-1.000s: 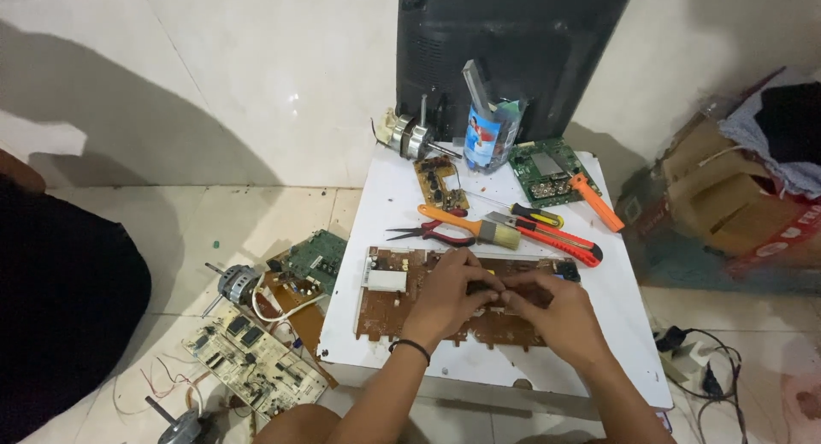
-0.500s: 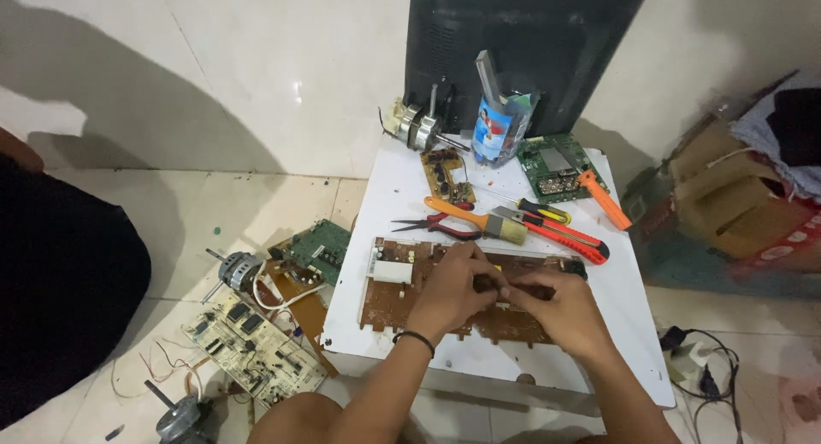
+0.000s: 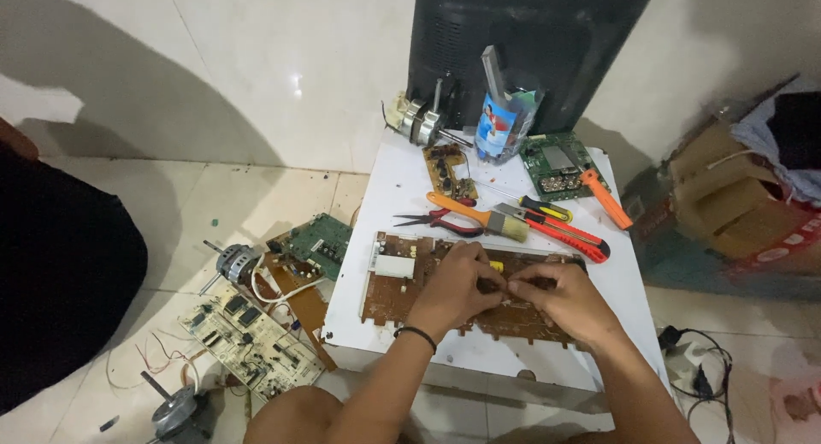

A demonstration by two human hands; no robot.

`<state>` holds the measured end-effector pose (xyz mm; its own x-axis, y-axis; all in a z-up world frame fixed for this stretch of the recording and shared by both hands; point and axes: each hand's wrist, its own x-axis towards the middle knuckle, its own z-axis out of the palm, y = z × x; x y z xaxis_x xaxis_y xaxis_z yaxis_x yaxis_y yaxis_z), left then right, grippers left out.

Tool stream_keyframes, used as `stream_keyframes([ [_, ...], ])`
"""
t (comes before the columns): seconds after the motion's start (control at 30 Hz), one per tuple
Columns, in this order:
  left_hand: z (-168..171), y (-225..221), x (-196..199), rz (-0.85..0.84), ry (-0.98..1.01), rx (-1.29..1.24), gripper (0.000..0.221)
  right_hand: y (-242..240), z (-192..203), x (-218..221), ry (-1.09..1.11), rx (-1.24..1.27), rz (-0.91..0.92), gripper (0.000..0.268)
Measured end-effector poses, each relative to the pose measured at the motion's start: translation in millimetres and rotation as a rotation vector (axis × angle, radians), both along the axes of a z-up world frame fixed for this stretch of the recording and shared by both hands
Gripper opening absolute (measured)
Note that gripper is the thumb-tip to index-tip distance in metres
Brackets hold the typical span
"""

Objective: Manually removing electronic components from a circuit board using hands and a utility knife.

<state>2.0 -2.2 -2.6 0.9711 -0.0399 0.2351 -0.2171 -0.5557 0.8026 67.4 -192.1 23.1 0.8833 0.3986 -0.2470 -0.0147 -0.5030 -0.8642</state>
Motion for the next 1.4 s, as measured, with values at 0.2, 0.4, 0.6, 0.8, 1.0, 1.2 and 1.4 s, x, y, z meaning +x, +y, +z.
stream_keyframes([
  [0.2, 10.9, 3.8, -6.3, 0.007, 0.093, -0.068, 0.015, 2.4, -11.7, -4.8, -0.104, -0.011, -0.108, 0.029],
  [0.4, 12.0, 5.9, -6.4, 0.032, 0.082, -0.026, 0.023, 1.9, -23.7, -12.1, -0.362, -0.111, -0.090, 0.017],
  [0.6, -42.1, -2.6, 15.8, 0.142, -0.091, 0.022, 0.019, 6.6, -27.8, -25.2, -0.666, -0.168, -0.048, 0.011],
  [0.8, -37.1, -0.1, 17.6, 0.108, -0.054, 0.057, 0.020, 9.0, -34.8, -32.2, -0.830, -0.410, -0.011, 0.015],
  [1.0, -45.1, -0.8, 16.0, 0.101, -0.191, -0.001, 0.027, 16.5, -25.0, -37.7, -0.816, -0.349, -0.026, 0.016],
  [1.2, -44.4, -2.9, 18.0, 0.059, -0.186, 0.091, 0.019, 12.6, -27.1, -34.3, -0.706, -0.436, -0.037, 0.014],
  [1.4, -38.2, -5.0, 13.4, 0.066, -0.229, 0.117, 0.017, 9.2, -31.5, -38.9, -0.718, -0.314, -0.053, 0.025],
])
